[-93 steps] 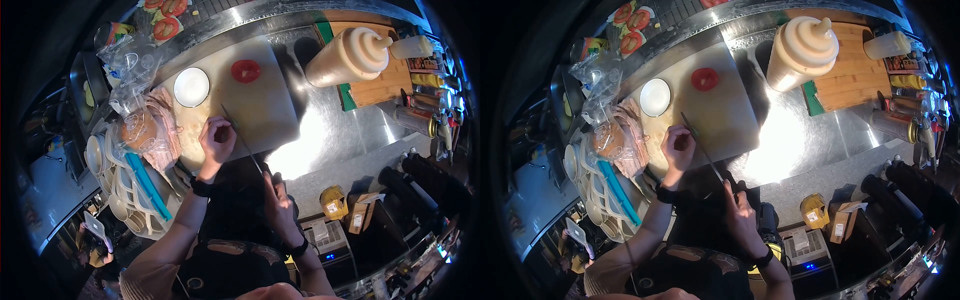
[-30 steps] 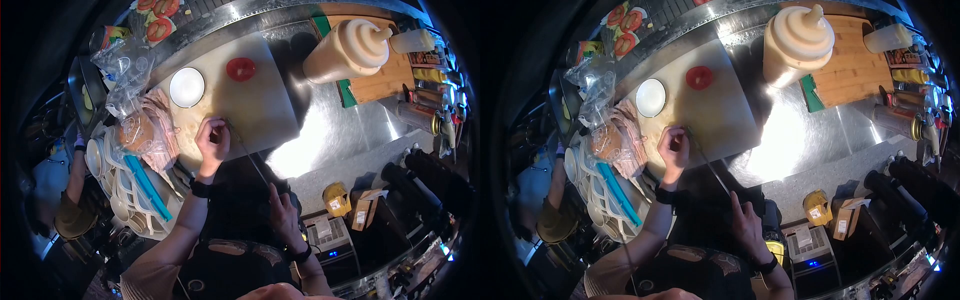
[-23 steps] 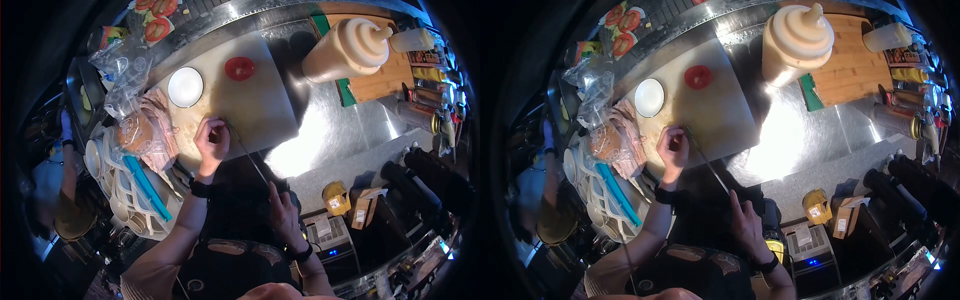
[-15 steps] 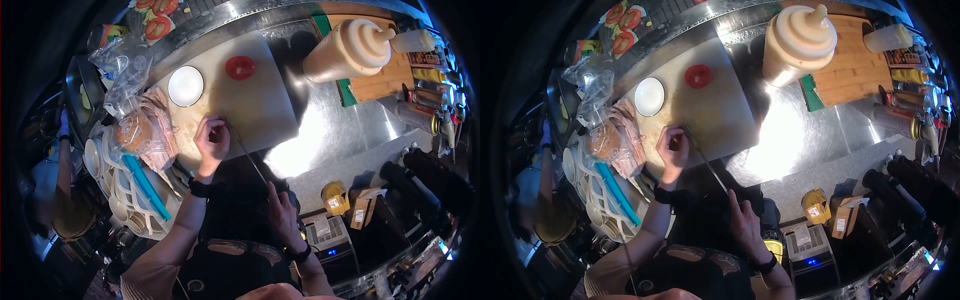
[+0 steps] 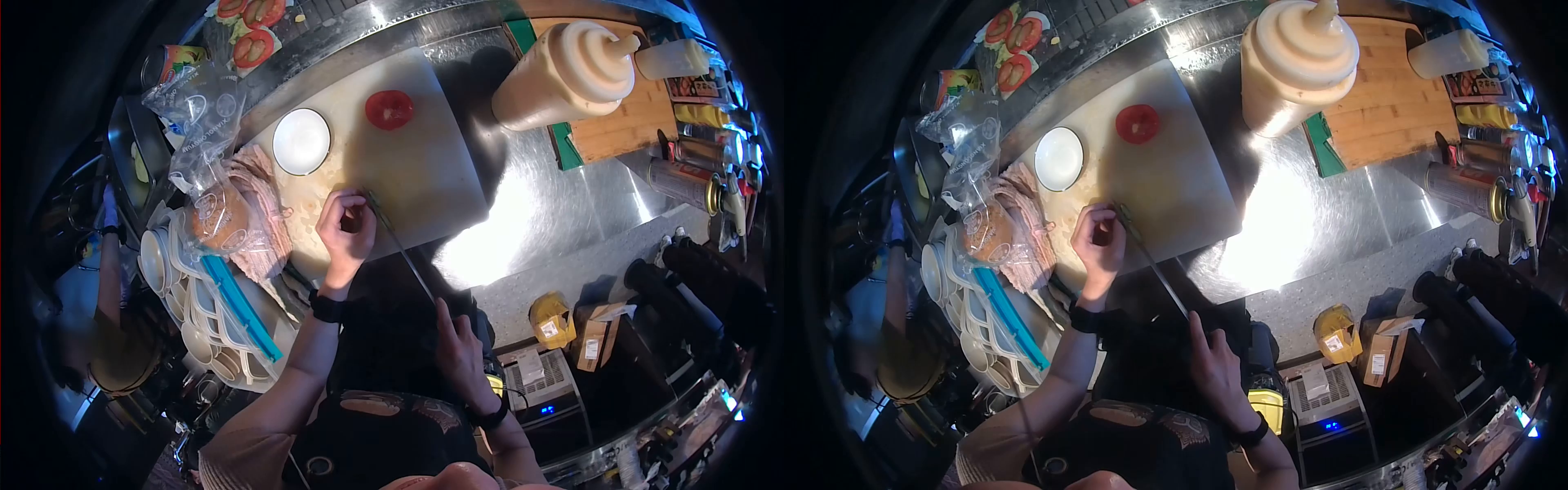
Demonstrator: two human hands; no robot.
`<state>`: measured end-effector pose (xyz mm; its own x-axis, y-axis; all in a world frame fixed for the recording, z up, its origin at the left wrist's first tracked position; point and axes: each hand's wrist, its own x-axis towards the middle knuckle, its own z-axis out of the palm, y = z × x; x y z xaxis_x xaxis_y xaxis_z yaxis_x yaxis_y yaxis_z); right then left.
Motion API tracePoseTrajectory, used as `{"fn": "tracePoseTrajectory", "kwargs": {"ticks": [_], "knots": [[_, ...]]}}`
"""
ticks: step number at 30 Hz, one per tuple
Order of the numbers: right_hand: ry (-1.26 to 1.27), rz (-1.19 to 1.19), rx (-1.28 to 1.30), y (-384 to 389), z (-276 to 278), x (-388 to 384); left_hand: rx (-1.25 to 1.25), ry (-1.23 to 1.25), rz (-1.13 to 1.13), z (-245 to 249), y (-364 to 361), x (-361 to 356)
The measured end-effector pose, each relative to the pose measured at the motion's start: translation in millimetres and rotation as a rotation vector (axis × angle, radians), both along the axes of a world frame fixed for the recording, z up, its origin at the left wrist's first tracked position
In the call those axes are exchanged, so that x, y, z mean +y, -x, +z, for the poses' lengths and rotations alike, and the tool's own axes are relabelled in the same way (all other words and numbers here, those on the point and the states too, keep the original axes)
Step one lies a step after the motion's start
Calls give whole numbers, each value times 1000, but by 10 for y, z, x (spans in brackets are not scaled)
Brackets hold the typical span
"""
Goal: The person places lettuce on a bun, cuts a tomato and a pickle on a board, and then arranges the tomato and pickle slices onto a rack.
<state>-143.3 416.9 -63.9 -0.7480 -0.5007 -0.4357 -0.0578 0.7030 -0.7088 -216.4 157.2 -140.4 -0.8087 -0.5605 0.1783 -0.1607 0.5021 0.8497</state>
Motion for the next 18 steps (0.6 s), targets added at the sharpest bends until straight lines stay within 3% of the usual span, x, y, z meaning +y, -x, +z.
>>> {"fn": "tracePoseTrajectory", "kwargs": {"ticks": [18], "knots": [[-37,25,38,22,-11,-75,39,20,8,-40,16,-9]]}}
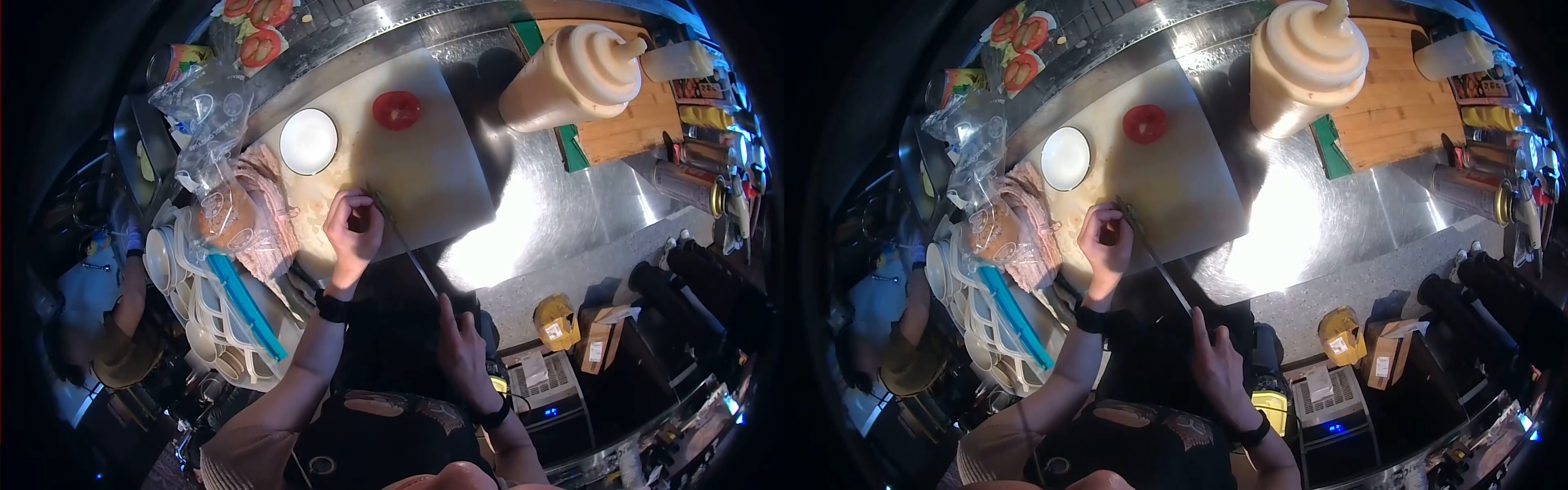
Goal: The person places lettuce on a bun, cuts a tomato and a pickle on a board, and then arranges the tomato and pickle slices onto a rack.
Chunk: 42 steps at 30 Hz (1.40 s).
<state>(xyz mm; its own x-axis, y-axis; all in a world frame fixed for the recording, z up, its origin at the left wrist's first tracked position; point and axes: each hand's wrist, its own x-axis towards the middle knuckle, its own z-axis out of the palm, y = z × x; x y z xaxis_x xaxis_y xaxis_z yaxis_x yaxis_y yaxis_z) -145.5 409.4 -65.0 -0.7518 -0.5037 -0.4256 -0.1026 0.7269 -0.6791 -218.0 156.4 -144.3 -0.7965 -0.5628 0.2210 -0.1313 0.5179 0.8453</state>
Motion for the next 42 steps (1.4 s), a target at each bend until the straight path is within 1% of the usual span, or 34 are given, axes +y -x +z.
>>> {"fn": "tracePoseTrajectory", "kwargs": {"ticks": [4,7,9,10,13,19,21,22,24,27,28,31,34,36,39,40,42], "knots": [[-17,18,-6,84,81,17,-63,13,-30,77,-11,3],[25,20,-48,134,76,-12,-23,-124,32,-5,-43,-12],[77,-1,-43,111,49,-48,-31,-127,38,-23,-45,-16],[60,-4,-35,106,53,-46,-34,-129,40,-17,-33,-16],[12,-15,-3,112,97,-27,-1,22,-18,6,22,-7],[12,-45,10,211,171,-46,-81,0,-43,72,25,5],[13,-47,1,289,200,-40,-38,45,-40,90,73,10],[50,-61,6,304,171,-32,-16,67,-40,95,96,16],[125,-87,15,318,98,-17,-38,35,-19,100,114,27],[158,-116,139,368,76,-34,-46,31,-15,52,120,-8],[135,-103,135,369,74,-27,-44,37,-17,31,119,-20],[68,-79,133,349,95,10,-89,-316,82,50,66,58],[14,-58,162,391,64,74,-119,-406,64,59,50,96],[-34,-29,175,434,-28,184,-109,-387,70,55,64,126],[-18,-34,107,587,-74,261,-75,-321,112,21,94,160],[2,-60,38,601,-119,292,-61,-292,133,10,97,165],[137,-109,-57,662,-128,299,-130,-324,136,42,69,176]]}}
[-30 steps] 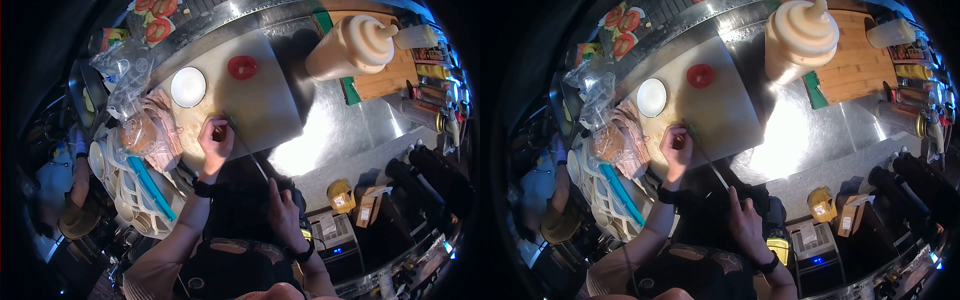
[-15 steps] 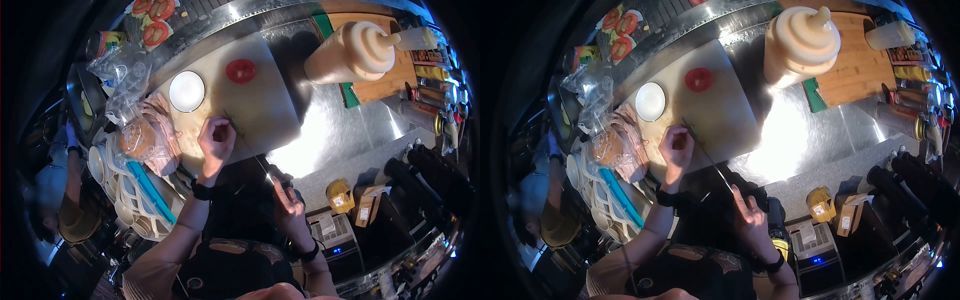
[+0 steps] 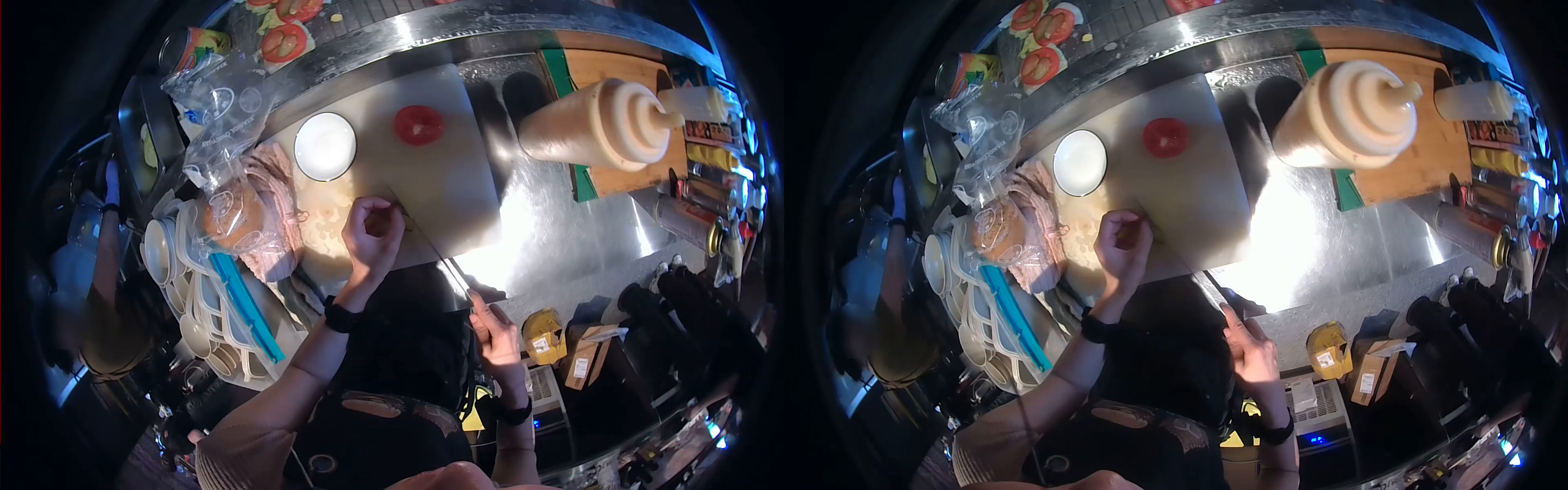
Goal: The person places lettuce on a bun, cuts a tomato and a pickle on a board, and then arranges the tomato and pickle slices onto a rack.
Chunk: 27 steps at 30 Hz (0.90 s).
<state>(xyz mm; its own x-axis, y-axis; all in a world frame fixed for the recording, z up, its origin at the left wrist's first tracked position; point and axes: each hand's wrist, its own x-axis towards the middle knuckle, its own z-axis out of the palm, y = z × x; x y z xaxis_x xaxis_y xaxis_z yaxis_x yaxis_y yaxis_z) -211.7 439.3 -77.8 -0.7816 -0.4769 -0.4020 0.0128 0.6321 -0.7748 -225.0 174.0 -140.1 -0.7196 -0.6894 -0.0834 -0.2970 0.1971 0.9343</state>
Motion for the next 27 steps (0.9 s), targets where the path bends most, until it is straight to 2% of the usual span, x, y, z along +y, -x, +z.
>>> {"fn": "tracePoseTrajectory", "kwargs": {"ticks": [1,4,8,13,15,16,19,22,27], "knots": [[69,-24,-47,29,-3,-3,-32,-18,-4,22,-4,1],[26,25,-124,89,29,24,39,100,13,69,74,18],[72,-94,11,159,113,-25,39,160,-27,73,87,36],[-176,123,228,256,166,145,120,246,-64,32,72,35],[-281,189,284,298,196,233,61,241,-71,61,52,62],[-290,199,325,300,165,296,32,240,-77,75,49,66],[-326,223,326,423,194,374,144,437,-127,15,103,37],[-355,302,330,494,181,463,47,337,-95,71,111,70],[-342,392,347,629,193,472,51,360,-106,23,94,52]]}}
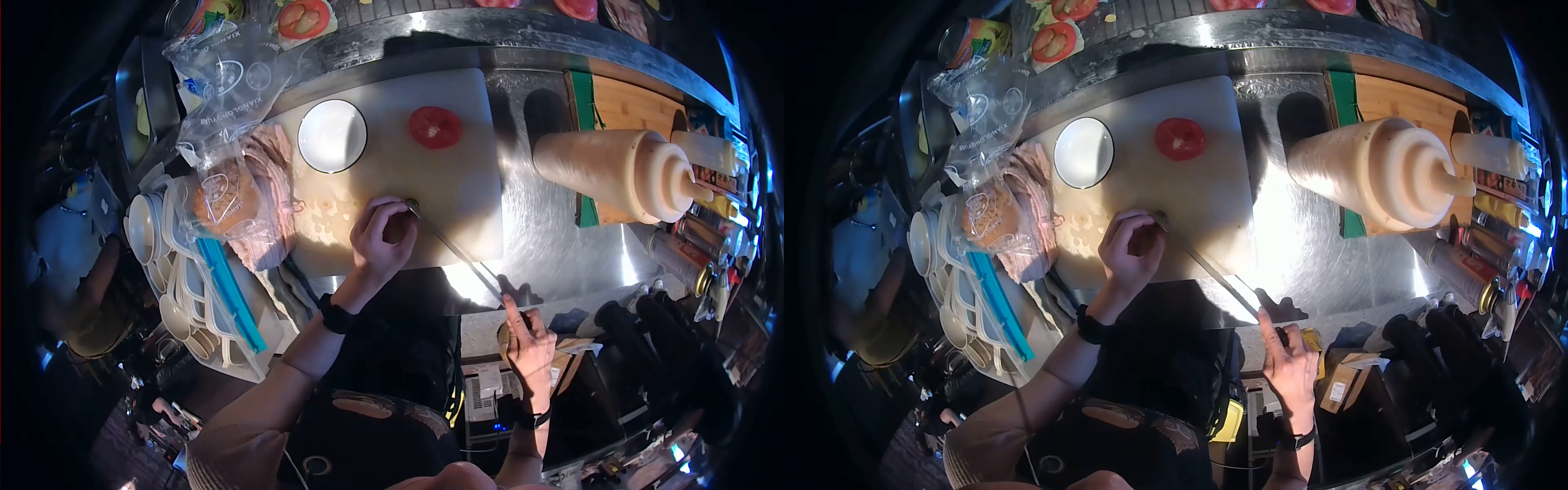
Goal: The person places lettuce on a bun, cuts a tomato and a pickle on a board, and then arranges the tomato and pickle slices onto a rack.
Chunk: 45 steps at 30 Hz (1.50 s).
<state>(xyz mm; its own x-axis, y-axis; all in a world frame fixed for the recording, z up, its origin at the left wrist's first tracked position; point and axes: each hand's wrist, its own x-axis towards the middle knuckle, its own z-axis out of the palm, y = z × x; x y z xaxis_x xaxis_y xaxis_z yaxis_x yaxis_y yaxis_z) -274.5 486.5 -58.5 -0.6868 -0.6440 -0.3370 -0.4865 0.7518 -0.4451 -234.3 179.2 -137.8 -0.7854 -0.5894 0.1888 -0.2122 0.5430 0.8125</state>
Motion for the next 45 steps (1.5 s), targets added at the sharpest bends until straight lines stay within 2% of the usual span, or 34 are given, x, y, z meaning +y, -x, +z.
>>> {"fn": "tracePoseTrajectory", "kwargs": {"ticks": [14,23,29,32,38,39,45], "knots": [[-36,145,-40,494,135,-6,-3,-44,42,34,21,35],[3,206,-51,520,-15,-27,-54,-29,79,61,16,49],[33,219,61,443,-207,-176,-50,-11,79,56,24,59],[2,130,-44,426,-214,9,-73,12,76,101,51,61],[231,-273,-465,192,-226,186,-132,17,44,208,113,43],[263,-340,-466,131,-223,159,-125,1,38,229,119,38],[159,-245,-138,-39,-92,126,-97,152,-24,400,333,27]]}}
